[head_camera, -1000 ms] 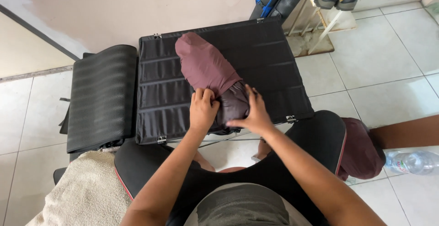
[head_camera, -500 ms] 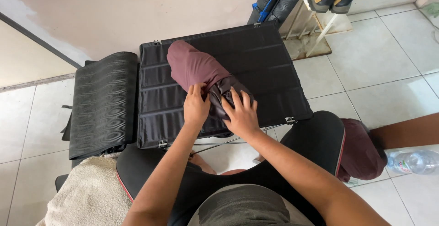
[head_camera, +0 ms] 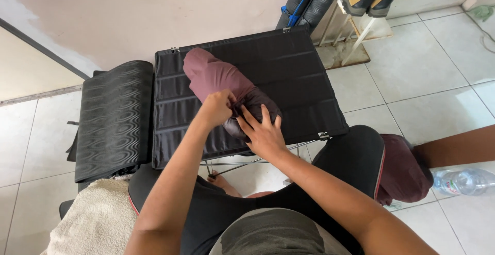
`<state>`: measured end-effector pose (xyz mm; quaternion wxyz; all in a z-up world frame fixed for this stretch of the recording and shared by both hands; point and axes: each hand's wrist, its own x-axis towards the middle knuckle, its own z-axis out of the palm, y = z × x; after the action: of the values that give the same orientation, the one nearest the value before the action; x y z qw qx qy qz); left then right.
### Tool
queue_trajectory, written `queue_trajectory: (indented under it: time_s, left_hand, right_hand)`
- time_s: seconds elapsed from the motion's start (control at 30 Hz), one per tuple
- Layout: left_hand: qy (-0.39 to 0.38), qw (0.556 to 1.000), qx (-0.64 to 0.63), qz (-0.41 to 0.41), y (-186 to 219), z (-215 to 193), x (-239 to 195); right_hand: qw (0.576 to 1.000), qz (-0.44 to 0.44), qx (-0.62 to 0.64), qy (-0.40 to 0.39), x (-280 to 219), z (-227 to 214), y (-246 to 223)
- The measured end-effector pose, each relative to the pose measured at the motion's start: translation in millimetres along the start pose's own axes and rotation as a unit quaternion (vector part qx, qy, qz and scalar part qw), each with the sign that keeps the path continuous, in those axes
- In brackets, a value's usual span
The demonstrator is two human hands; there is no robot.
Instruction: The person packs a maroon sleeping bag into a stuff sack, rolls it tightly, and secures it with a green cord. Then, they fold a blue and white blanket and place it into a black suitcase.
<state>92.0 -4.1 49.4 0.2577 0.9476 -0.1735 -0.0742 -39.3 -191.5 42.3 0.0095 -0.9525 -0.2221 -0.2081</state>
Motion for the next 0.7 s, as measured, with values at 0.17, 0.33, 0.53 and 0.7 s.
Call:
queue_trajectory:
  time_s: [0.17,0.33,0.53,0.7]
  left_hand:
    - [0.06,0.993,0.084,0.05,36,37,-18]
    - [0.062,0.995,-0.072,0.005,47,16,-46]
    - [0.104,0.988,-0.11,-0.041,-5,67,-60]
    - [0.139,0.984,-0.099,-0.045,-20,83,-65]
  right_hand:
    - [0.996,0.047,-0.071,-0.002,9,33,4]
    - [0.992,0.068,-0.028,0.101,17,35,14]
    - [0.983,-0.133,-0.03,0.122,5,25,17]
    - [0.962,-0.112,0.134,0.212,17,-3,53]
